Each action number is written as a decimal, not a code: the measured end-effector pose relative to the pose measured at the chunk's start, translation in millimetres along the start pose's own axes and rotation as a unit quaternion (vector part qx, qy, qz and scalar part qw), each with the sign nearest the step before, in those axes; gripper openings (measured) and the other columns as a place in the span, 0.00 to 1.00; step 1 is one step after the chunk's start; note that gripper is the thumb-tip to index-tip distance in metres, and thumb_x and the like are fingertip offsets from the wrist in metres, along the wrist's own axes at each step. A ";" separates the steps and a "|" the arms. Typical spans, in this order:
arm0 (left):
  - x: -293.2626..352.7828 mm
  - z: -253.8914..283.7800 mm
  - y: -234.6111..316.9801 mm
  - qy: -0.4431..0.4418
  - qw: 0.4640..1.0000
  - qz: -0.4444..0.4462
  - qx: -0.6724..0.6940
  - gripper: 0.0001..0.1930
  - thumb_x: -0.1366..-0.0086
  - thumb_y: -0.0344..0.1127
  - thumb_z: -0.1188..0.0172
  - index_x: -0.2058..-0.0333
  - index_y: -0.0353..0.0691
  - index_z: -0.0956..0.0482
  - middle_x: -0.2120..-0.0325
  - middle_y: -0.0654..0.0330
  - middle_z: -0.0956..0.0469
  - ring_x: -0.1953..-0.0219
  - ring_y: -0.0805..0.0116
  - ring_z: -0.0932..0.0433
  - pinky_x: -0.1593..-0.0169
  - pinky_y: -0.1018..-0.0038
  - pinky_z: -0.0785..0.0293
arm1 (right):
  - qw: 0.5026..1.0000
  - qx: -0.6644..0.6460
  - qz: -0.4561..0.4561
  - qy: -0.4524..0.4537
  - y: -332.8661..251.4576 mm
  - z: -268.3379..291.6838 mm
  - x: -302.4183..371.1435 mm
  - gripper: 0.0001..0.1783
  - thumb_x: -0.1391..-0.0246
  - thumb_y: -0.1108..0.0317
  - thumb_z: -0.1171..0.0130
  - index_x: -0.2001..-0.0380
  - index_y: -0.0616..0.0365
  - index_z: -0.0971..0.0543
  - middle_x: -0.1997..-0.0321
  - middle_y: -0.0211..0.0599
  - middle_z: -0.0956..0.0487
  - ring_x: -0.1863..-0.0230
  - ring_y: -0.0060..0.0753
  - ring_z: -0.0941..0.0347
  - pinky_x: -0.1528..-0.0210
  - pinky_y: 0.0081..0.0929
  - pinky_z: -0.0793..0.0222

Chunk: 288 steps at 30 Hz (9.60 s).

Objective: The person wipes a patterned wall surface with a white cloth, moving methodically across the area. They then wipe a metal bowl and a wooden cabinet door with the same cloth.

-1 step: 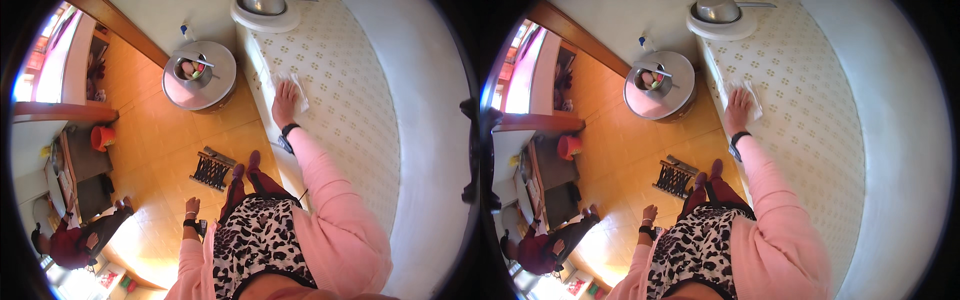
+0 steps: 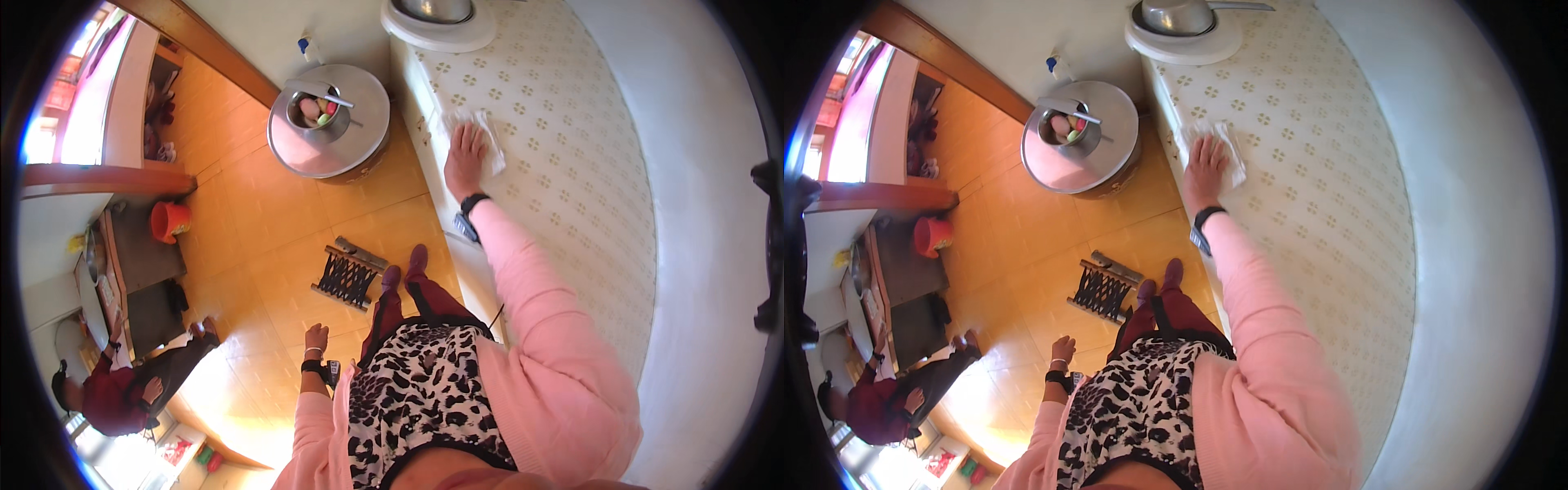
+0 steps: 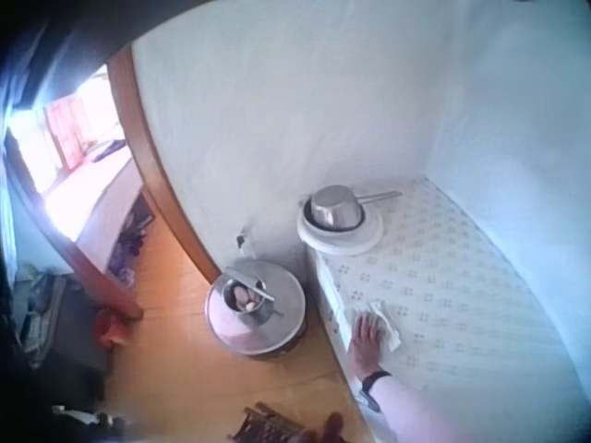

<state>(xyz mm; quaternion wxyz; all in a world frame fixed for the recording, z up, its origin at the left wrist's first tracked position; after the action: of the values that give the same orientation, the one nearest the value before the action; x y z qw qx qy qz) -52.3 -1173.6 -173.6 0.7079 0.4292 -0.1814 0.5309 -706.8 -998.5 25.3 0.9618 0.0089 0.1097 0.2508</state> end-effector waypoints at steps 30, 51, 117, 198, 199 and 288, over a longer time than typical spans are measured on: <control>-47.5 32.8 72.4 -0.068 0.976 -0.107 -0.177 0.21 0.38 0.40 0.44 0.56 0.25 0.23 0.68 0.51 0.20 0.73 0.65 0.21 0.66 0.71 0.22 | 0.990 -0.135 -0.027 -0.009 23.8 33.8 69.6 0.30 0.42 0.65 0.50 0.36 0.54 0.38 0.28 0.39 0.43 0.27 0.47 0.53 0.33 0.58 0.54; 14.4 -50.9 196.7 -0.158 0.957 -0.192 -0.148 0.24 0.31 0.48 0.49 0.52 0.29 0.25 0.60 0.51 0.20 0.62 0.62 0.19 0.62 0.69 0.22 | 0.973 -0.060 -0.222 -0.035 156.1 120.8 525.9 0.35 0.41 0.59 0.48 0.33 0.54 0.44 0.26 0.37 0.48 0.25 0.42 0.55 0.31 0.55 0.55; 367.1 -300.3 19.3 -0.220 0.757 -0.435 -0.434 0.22 0.38 0.44 0.44 0.54 0.31 0.22 0.63 0.43 0.18 0.62 0.54 0.17 0.57 0.67 0.23 | 0.917 -0.034 -0.395 -0.045 362.9 256.5 1279.4 0.34 0.43 0.69 0.47 0.33 0.47 0.40 0.27 0.29 0.43 0.26 0.34 0.51 0.27 0.43 0.55; 259.6 -327.9 402.5 0.315 0.945 -0.086 -0.029 0.30 0.33 0.59 0.56 0.61 0.30 0.29 0.70 0.42 0.20 0.67 0.41 0.20 0.65 0.52 0.24 | 0.727 0.068 -0.683 -0.026 527.8 102.3 731.8 0.37 0.36 0.45 0.64 0.32 0.59 0.46 0.25 0.44 0.51 0.26 0.61 0.60 0.33 0.67 0.61; 259.7 -327.9 403.4 0.319 0.943 -0.086 -0.038 0.30 0.33 0.59 0.56 0.62 0.30 0.29 0.70 0.41 0.20 0.67 0.41 0.20 0.65 0.52 0.24 | 0.752 0.062 -0.656 -0.019 527.4 98.3 703.5 0.37 0.36 0.45 0.63 0.32 0.59 0.46 0.25 0.44 0.52 0.26 0.61 0.60 0.33 0.67 0.62; 249.3 -328.3 401.9 0.310 0.944 -0.107 -0.034 0.30 0.34 0.59 0.56 0.60 0.29 0.28 0.69 0.41 0.20 0.68 0.41 0.20 0.66 0.53 0.24 | 0.542 0.082 -0.833 -0.080 403.8 170.6 1027.6 0.38 0.37 0.38 0.61 0.30 0.46 0.47 0.25 0.46 0.53 0.27 0.62 0.57 0.38 0.72 0.55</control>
<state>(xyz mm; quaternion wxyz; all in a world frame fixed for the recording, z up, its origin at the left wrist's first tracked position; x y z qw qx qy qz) -389.8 -735.1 -14.9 0.7961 0.2360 0.0760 0.5521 9.4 -141.3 8.6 0.7378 0.0120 0.0107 -0.6748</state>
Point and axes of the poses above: each hand's wrist, its own x-axis away from the middle knuckle, its own z-axis out of the back of the hand, y = z × x, the point moved 8 cm from there along -x, towards the middle knuckle
